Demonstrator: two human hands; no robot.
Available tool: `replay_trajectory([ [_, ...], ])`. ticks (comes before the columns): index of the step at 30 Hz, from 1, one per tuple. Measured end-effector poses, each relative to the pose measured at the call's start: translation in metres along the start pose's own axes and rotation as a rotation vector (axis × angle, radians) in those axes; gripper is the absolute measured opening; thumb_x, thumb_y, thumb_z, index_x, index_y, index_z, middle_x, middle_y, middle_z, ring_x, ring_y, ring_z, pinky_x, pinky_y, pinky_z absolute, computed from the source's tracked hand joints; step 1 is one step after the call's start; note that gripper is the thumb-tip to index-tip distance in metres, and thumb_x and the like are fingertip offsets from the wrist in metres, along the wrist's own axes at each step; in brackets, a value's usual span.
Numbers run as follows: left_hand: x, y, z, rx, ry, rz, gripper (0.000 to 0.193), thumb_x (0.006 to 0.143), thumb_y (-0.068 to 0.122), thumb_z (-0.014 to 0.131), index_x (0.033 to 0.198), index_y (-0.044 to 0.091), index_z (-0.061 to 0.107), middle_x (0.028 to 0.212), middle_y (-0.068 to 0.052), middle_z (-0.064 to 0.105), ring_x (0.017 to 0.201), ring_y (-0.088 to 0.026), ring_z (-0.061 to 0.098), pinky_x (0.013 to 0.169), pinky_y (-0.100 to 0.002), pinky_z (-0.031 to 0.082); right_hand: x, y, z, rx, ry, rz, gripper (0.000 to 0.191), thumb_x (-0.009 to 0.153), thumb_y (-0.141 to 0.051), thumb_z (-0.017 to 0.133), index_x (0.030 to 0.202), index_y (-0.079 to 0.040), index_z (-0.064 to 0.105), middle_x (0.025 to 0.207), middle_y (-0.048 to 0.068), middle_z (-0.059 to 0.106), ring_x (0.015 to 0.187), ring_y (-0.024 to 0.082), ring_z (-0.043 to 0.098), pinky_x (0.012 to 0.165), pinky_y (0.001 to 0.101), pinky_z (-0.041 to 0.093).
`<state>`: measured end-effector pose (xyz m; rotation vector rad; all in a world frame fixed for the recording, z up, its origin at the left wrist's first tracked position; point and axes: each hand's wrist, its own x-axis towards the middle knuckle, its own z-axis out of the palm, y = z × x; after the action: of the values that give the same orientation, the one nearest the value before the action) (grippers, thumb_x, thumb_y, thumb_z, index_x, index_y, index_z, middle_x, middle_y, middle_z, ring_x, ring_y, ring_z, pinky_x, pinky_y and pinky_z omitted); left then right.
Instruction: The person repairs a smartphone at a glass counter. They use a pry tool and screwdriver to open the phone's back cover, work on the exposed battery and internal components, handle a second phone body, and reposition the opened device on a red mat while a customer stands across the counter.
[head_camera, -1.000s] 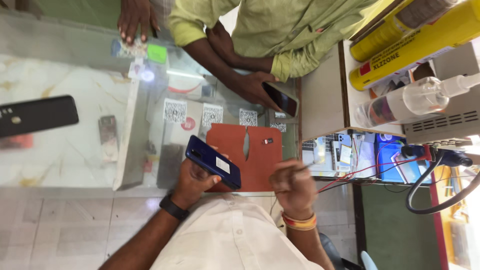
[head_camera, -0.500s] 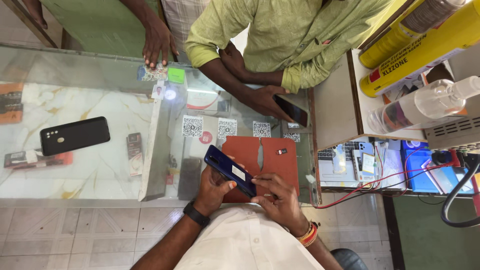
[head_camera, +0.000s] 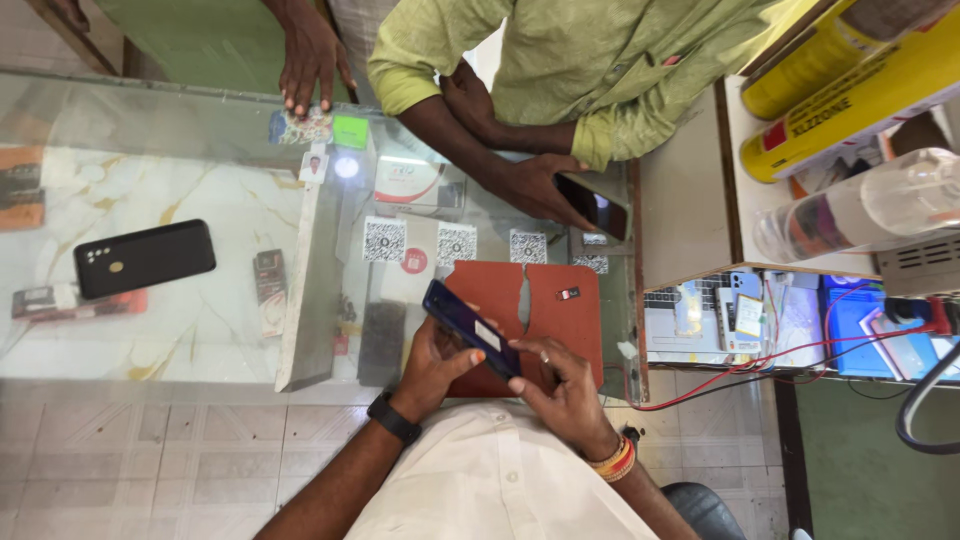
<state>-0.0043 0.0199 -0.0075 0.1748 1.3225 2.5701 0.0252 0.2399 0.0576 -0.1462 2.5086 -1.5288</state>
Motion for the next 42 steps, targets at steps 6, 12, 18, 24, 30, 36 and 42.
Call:
replay_trajectory([
  [6, 0.002, 0.002, 0.001, -0.063, -0.054, 0.076, 0.072, 0.091, 0.002, 0.077, 0.147, 0.008, 0.033, 0.140, -0.021, 0.061, 0.133, -0.032, 0.061, 0.115, -0.048, 0.050, 0.002, 0.025, 0.016, 0.366, -0.022, -0.077, 0.041, 0.094, -0.006, 0.071, 0.134, 0.003, 0.064, 0.118, 0.011, 0.075, 0.103, 0.009, 0.070, 0.090, 0.0246, 0.056],
  [12, 0.006, 0.011, 0.005, -0.159, -0.014, 0.129, 0.090, 0.093, 0.004, 0.077, 0.161, 0.015, 0.020, 0.135, -0.021, 0.064, 0.131, -0.031, 0.065, 0.115, -0.048, 0.052, 0.005, 0.034, 0.018, 0.370, -0.058, 0.030, 0.041, 0.098, -0.008, 0.069, 0.136, 0.004, 0.066, 0.118, 0.016, 0.075, 0.095, 0.015, 0.066, 0.083, 0.0285, 0.051],
  [18, 0.005, 0.014, 0.002, -0.062, 0.065, 0.083, 0.085, 0.091, 0.000, 0.078, 0.157, 0.011, 0.025, 0.123, -0.017, 0.067, 0.122, -0.025, 0.067, 0.106, -0.045, 0.060, 0.006, 0.025, 0.022, 0.345, -0.090, -0.085, 0.038, 0.103, -0.015, 0.063, 0.136, 0.003, 0.064, 0.120, 0.014, 0.074, 0.111, 0.016, 0.070, 0.099, 0.0295, 0.055],
  [24, 0.010, 0.021, 0.005, 0.025, 0.107, 0.072, 0.091, 0.084, 0.002, 0.083, 0.155, 0.011, 0.028, 0.121, -0.010, 0.065, 0.119, -0.019, 0.066, 0.104, -0.039, 0.058, 0.011, -0.001, 0.014, -0.016, 0.030, -0.082, 0.051, 0.090, -0.016, 0.079, 0.135, 0.004, 0.067, 0.101, 0.010, 0.074, 0.063, 0.010, 0.039, 0.055, 0.0243, 0.033],
  [30, 0.020, 0.046, 0.023, 0.442, 0.102, 0.148, 0.094, 0.074, 0.014, 0.093, 0.150, 0.006, 0.038, 0.118, -0.009, 0.066, 0.110, -0.018, 0.067, 0.099, -0.033, 0.058, 0.018, -0.053, -0.003, 0.207, 0.209, -0.268, 0.030, 0.108, -0.013, 0.058, 0.135, 0.001, 0.059, 0.101, 0.000, 0.054, 0.084, 0.004, 0.048, 0.076, 0.0172, 0.041],
  [36, 0.022, 0.053, 0.034, 0.711, 0.181, 0.209, 0.091, 0.068, 0.020, 0.096, 0.140, 0.005, 0.042, 0.114, -0.011, 0.067, 0.104, -0.020, 0.071, 0.091, -0.033, 0.060, 0.012, -0.091, -0.007, 0.092, 0.393, -0.629, 0.009, 0.111, -0.001, 0.062, 0.119, 0.002, 0.065, 0.106, 0.008, 0.060, 0.100, 0.021, 0.073, 0.091, 0.0309, 0.062],
  [42, 0.022, 0.037, 0.030, 0.538, 0.180, 0.159, 0.077, 0.073, 0.017, 0.095, 0.126, 0.004, 0.041, 0.110, -0.008, 0.067, 0.098, -0.016, 0.071, 0.087, -0.032, 0.062, 0.017, -0.081, 0.012, 0.223, 0.450, -0.623, 0.008, 0.105, 0.001, 0.060, 0.108, 0.005, 0.054, 0.113, 0.025, 0.072, 0.110, 0.030, 0.076, 0.096, 0.0408, 0.067],
])
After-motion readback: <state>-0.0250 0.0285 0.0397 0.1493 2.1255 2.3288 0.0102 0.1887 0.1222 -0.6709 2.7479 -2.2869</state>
